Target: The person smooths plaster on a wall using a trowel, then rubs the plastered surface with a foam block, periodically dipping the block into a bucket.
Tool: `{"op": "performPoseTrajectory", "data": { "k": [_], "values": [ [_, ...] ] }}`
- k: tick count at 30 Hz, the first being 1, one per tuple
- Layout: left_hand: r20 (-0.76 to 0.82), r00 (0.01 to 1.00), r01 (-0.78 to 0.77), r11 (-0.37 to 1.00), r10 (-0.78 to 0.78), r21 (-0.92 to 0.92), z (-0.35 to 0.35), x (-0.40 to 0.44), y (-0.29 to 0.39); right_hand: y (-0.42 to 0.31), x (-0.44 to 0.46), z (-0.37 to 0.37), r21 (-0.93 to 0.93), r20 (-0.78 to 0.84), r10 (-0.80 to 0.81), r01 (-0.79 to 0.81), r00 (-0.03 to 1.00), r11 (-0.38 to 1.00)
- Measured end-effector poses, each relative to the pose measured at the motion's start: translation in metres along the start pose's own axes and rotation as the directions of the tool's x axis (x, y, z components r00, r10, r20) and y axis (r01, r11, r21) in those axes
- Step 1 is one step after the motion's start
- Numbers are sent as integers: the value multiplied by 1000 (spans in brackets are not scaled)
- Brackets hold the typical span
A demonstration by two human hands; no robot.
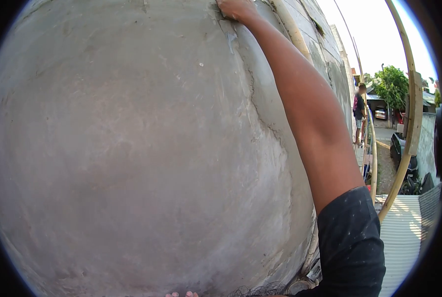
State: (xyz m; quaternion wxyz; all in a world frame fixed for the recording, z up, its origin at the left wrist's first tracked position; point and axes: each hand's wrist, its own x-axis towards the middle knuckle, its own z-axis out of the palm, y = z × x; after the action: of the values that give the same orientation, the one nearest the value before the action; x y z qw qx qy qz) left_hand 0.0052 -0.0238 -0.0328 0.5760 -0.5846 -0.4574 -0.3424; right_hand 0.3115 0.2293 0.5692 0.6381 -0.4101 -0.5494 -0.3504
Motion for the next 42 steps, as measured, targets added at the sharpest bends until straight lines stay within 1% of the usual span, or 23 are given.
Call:
{"op": "performPoseTrajectory", "data": {
  "k": [1,3,5,6,7,10,13,15,16,18,19,21,24,27,29,32,34,35,37,39,40,41,42],
  "values": [
    [-7,996,87,996,-87,-7,0,5,4,2,0,4,-1,9,-8,8,1000,1000],
    [-4,995,102,995,-102,4,0,6,5,10,-7,8,244,32,-30,21,999,970],
    [-20,994,111,994,-110,12,0,10,4,18,-52,11,205,5,-79,77,997,976],
    [-29,995,93,996,-92,7,-3,15,3,19,-87,12,136,-74,-68,78,995,988],
    [-40,996,74,997,-74,1,-4,19,1,19,-118,3,129,-33,-59,62,998,990],
    [-17,999,42,999,-42,-8,-9,25,0,21,-132,2,69,-71,-68,73,995,995],
    [3,995,101,995,-101,-13,-2,16,5,15,-45,16,173,-30,-94,98,995,980],
    [17,997,70,998,-70,5,-3,20,3,-2,-5,2,264,52,-42,27,998,964],
    [37,998,44,999,-45,23,-5,21,2,-1,-1,3,267,58,-40,23,998,963],
    [40,996,76,997,-76,12,-1,11,4,-7,-2,2,127,2,-38,38,999,991],
    [28,994,110,994,-110,-6,0,7,5,-18,-39,-32,149,95,-19,5,995,989],
    [36,992,125,992,-124,-27,-3,9,4,14,-76,4,196,-63,-124,134,990,971],
    [71,989,131,990,-127,-60,-10,12,5,16,-199,-23,230,35,-78,68,996,971],
    [88,986,146,987,-141,-60,-9,16,8,18,-230,-28,216,58,-44,31,997,976],
    [86,985,157,986,-152,-59,-7,18,7,18,-184,-12,198,11,-58,55,998,979],
    [94,990,111,993,-107,-35,-4,21,8,14,-60,17,183,-83,-135,149,987,972],
    [91,992,91,996,-92,9,-4,23,8,3,-8,4,227,102,-43,19,994,974],
    [94,992,86,996,-87,16,-7,23,6,8,-5,13,233,102,-37,12,994,972],
    [123,989,77,996,-81,37,-10,21,5,23,-11,39,262,-238,-167,229,957,937],
    [106,992,63,998,-65,23,-10,20,1,21,-93,2,230,-87,-99,117,991,966],
    [89,995,46,999,-46,7,-10,21,0,31,-131,2,243,-105,-145,166,984,956],
    [85,995,47,999,-47,-1,-12,22,1,28,-181,-15,298,-15,-105,104,994,949],
    [120,990,80,997,-78,-13,-14,24,3,27,-228,-27,245,31,-76,66,997,967]
  ]
}}
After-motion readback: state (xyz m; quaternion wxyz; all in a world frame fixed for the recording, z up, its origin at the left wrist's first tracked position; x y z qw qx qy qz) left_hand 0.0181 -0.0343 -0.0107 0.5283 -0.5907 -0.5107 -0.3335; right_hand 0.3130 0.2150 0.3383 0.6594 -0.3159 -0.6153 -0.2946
